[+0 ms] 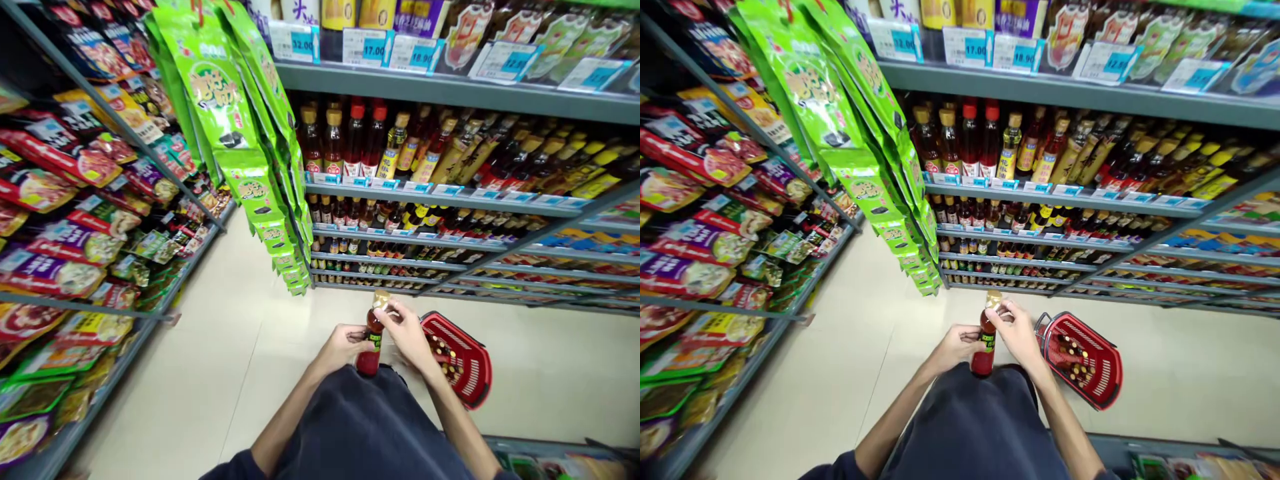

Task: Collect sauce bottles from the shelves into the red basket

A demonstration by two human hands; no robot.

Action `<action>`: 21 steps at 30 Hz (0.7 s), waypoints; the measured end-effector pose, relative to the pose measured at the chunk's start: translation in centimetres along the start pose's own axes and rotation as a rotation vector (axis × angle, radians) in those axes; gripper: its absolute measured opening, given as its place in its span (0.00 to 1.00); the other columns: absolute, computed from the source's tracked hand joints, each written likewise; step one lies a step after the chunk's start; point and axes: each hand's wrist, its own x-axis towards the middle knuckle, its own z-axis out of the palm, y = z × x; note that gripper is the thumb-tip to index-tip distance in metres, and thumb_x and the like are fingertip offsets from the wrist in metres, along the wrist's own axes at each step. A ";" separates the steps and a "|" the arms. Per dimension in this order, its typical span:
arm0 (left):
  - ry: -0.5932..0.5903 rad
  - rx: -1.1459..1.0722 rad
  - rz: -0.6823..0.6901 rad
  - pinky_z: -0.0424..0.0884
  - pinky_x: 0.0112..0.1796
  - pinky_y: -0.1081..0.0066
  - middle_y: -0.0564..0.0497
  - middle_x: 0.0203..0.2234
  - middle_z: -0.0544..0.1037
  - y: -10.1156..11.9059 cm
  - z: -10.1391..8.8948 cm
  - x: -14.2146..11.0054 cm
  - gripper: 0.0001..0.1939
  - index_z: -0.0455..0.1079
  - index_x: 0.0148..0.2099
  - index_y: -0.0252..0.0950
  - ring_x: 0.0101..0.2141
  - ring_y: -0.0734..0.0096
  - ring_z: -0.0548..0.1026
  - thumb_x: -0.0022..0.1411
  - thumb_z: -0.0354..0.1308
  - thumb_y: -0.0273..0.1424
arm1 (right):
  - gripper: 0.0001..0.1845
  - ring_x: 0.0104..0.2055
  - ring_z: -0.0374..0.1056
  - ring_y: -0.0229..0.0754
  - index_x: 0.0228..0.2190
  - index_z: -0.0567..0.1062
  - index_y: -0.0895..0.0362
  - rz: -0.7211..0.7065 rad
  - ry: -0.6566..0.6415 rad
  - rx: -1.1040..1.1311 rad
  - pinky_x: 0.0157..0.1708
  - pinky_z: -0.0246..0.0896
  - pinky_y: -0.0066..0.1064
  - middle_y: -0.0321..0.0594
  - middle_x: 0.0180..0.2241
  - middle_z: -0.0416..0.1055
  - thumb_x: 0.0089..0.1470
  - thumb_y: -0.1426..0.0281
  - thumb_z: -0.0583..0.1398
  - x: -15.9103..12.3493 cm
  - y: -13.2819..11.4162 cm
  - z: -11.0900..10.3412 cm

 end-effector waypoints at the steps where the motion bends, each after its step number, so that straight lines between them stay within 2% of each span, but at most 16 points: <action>1: -0.015 -0.005 -0.007 0.71 0.45 0.66 0.40 0.42 0.83 -0.2 0.1 -0.2 0.28 0.77 0.54 0.29 0.42 0.58 0.79 0.57 0.69 0.43 | 0.20 0.37 0.71 0.42 0.37 0.77 0.58 0.013 0.008 0.010 0.39 0.69 0.31 0.41 0.36 0.74 0.57 0.53 0.63 -0.4 0.3 0.0; 8: -0.051 0.060 -0.015 0.73 0.45 0.64 0.39 0.43 0.83 -0.9 0.2 -0.2 0.32 0.75 0.56 0.28 0.42 0.56 0.79 0.57 0.68 0.46 | 0.19 0.36 0.69 0.41 0.35 0.77 0.58 0.003 0.057 0.035 0.38 0.67 0.30 0.40 0.35 0.73 0.58 0.54 0.63 -1.6 1.4 -0.2; 12: 0.063 0.110 0.020 0.73 0.49 0.62 0.39 0.44 0.82 -0.6 -1.1 -0.3 0.32 0.77 0.54 0.28 0.46 0.54 0.78 0.62 0.61 0.52 | 0.19 0.37 0.69 0.41 0.36 0.77 0.58 0.003 0.088 0.041 0.38 0.65 0.30 0.40 0.35 0.74 0.58 0.54 0.63 -0.6 0.4 0.3; 15: 0.167 0.131 0.058 0.74 0.49 0.62 0.40 0.44 0.83 0.2 -2.1 -0.6 0.34 0.78 0.52 0.29 0.45 0.55 0.79 0.62 0.57 0.56 | 0.19 0.36 0.67 0.40 0.33 0.77 0.58 -0.057 0.085 0.024 0.38 0.63 0.29 0.38 0.33 0.73 0.59 0.54 0.62 1.0 -0.7 0.8; 18: 0.197 0.140 0.068 0.74 0.46 0.62 0.40 0.44 0.83 0.9 -2.8 -0.8 0.34 0.78 0.50 0.29 0.44 0.55 0.79 0.61 0.58 0.56 | 0.18 0.35 0.68 0.39 0.33 0.77 0.59 -0.097 0.057 0.050 0.40 0.63 0.30 0.37 0.32 0.74 0.59 0.55 0.61 2.3 -1.5 1.4; 21: 0.205 0.118 0.037 0.74 0.48 0.62 0.39 0.44 0.83 1.0 -3.2 -1.0 0.32 0.78 0.50 0.29 0.46 0.54 0.79 0.59 0.62 0.54 | 0.18 0.36 0.68 0.40 0.35 0.77 0.59 -0.096 0.051 0.058 0.40 0.63 0.31 0.38 0.33 0.75 0.60 0.55 0.61 2.4 -2.0 2.1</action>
